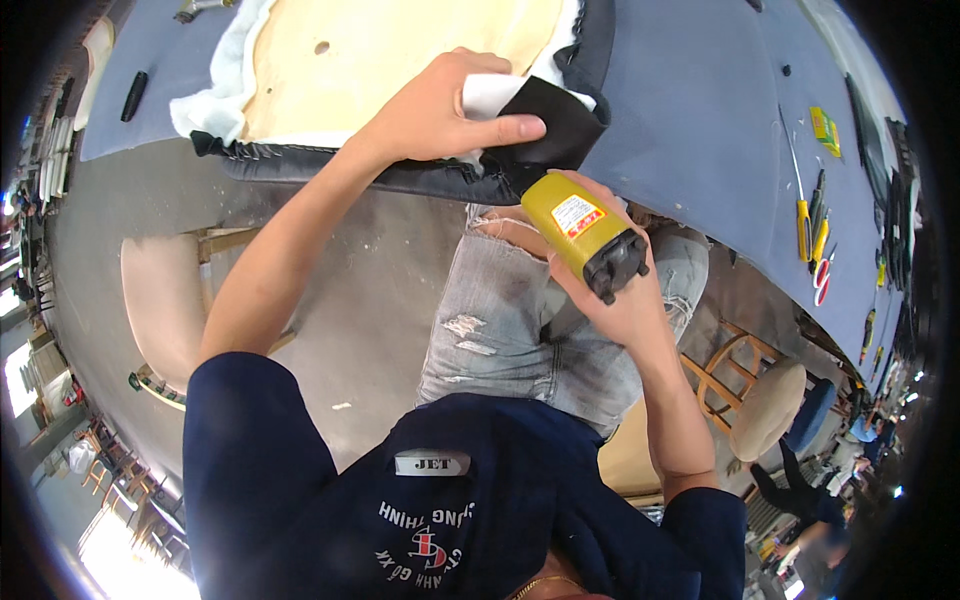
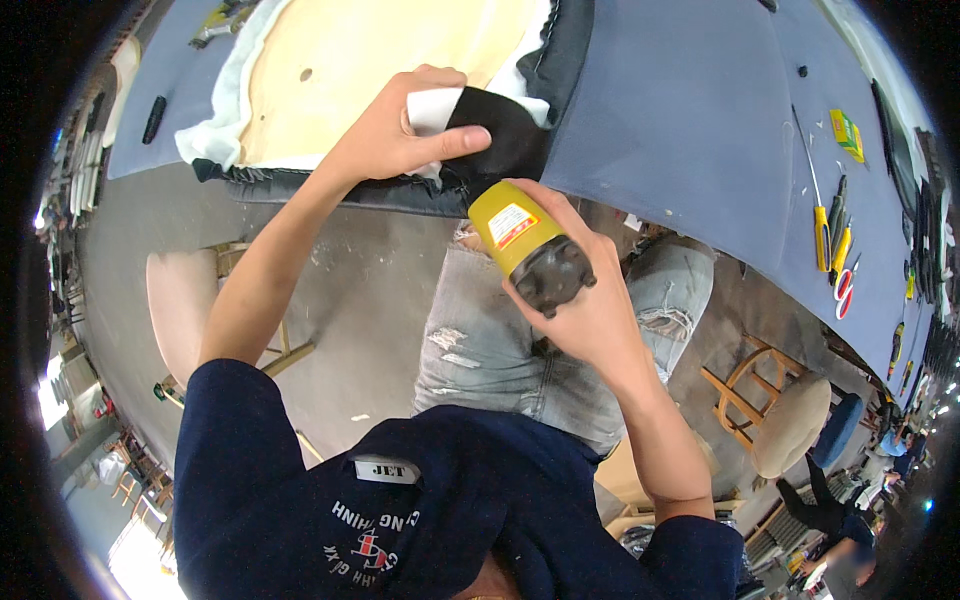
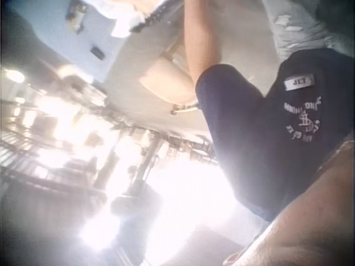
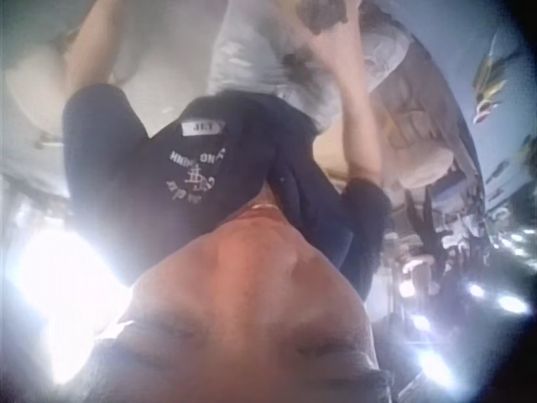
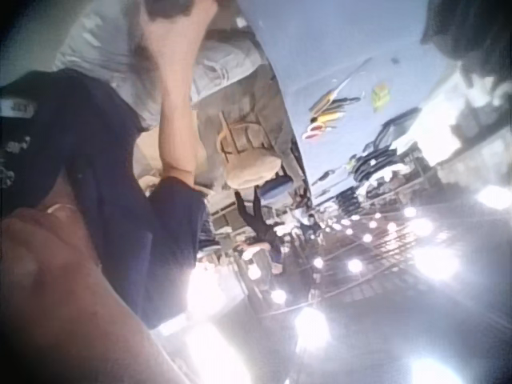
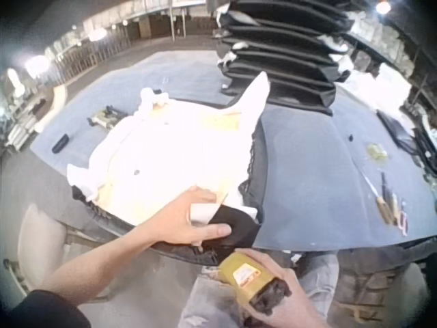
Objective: The person attaches a black trim strip to a beige seat panel using a yellow staple gun and a screwdriver. They repeatedly staple the trim along the edges, adjust the panel, and use the screwdriver to press or align parts.
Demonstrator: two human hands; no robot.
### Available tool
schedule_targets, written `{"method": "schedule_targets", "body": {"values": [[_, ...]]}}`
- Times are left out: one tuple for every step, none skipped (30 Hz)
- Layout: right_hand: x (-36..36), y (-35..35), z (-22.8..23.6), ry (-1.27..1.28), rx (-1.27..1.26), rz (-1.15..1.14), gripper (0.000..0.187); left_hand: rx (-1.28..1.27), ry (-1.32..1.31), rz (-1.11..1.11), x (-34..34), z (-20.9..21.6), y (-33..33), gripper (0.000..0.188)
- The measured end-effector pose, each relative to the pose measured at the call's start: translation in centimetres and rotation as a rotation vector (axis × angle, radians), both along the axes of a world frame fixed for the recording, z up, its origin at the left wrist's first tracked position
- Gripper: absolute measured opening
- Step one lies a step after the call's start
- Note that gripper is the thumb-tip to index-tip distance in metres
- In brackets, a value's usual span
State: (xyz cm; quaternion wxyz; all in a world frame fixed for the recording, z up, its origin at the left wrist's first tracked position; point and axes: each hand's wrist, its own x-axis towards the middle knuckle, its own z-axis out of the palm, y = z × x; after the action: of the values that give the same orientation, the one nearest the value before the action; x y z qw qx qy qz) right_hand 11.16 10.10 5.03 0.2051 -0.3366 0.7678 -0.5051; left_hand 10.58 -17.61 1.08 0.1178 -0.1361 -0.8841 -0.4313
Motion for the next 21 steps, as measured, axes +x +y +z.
{"method": "schedule_targets", "body": {"values": [[0.1,0.3,-0.4,0.017,-0.027,-0.005,0.07,0.1,-0.118,0.036,0.3,0.8,-0.2,0.041],[0.5,0.8,-0.3,-0.083,-0.025,-0.026,0.07,0.137,-0.129,0.033,0.1,1.0,-0.5,0.041],[0.8,1.2,-0.3,-0.183,-0.02,-0.044,0.07,0.184,-0.148,0.036,0.2,0.8,-0.6,0.041],[1.1,1.5,0.3,-0.14,0.011,-0.044,0.069,0.212,-0.05,0.055,0.2,0.6,-0.4,0.041],[1.3,1.9,0.9,-0.098,0.041,-0.046,0.068,0.229,-0.106,0.078,0.6,0.6,-0.6,0.041],[1.3,2.6,1.7,-0.044,0.077,-0.058,0.065,0.247,-0.155,0.087,0.5,0.5,-0.6,0.041],[0.7,3.4,2.0,-0.079,0.071,-0.088,0.066,0.261,-0.203,0.098,0.3,0.5,-0.6,0.041],[-0.1,4.5,2.2,-0.115,0.064,-0.122,0.066,0.232,-0.165,0.1,0.1,0.5,-0.7,0.041],[-0.7,6.1,2.4,-0.154,0.064,-0.176,0.066,0.209,-0.174,0.134,0.0,0.6,-0.4,0.04],[-2.0,7.7,2.8,-0.074,0.122,-0.21,0.066,0.19,-0.172,0.152,-0.2,0.9,-0.1,0.039],[-3.5,8.4,3.1,0.014,0.193,-0.236,0.065,0.181,-0.168,0.155,-0.6,1.0,0.7,0.038],[-5.5,9.2,3.5,0.107,0.279,-0.276,0.065,0.173,-0.149,0.141,-0.5,1.4,0.8,0.033],[-7.9,10.1,2.9,0.339,0.323,-0.258,0.063,0.112,-0.209,0.166,-0.4,0.7,0.1,0.029],[-9.9,10.3,1.8,0.624,0.405,-0.313,0.062,0.219,-0.158,0.206,-0.3,0.9,1.1,0.025],[-11.1,10.2,2.5,0.519,0.56,-0.328,0.063,0.213,-0.188,0.216,-0.3,0.2,0.4,0.022],[-12.5,10.9,0.7,0.554,0.59,-0.41,0.064,0.286,-0.173,0.216,-0.5,0.1,0.8,0.02],[-13.7,10.7,-1.1,0.714,0.528,-0.468,0.057,0.19,-0.225,0.198,-0.2,0.4,-0.4,0.021],[-14.0,10.4,-0.1,0.682,0.552,-0.431,0.051,0.153,-0.158,0.201,0.0,-1.0,-2.1,0.025],[-14.2,10.6,0.9,0.639,0.56,-0.378,0.046,0.188,-0.135,0.209,0.3,-0.6,-1.6,0.029],[-14.4,11.7,2.3,0.566,0.516,-0.465,0.043,0.227,-0.144,0.195,0.1,-1.2,-1.8,0.03],[-15.2,12.4,2.9,0.484,0.454,-0.529,0.04,0.255,-0.16,0.204,0.2,-2.1,-2.8,0.031]]}}
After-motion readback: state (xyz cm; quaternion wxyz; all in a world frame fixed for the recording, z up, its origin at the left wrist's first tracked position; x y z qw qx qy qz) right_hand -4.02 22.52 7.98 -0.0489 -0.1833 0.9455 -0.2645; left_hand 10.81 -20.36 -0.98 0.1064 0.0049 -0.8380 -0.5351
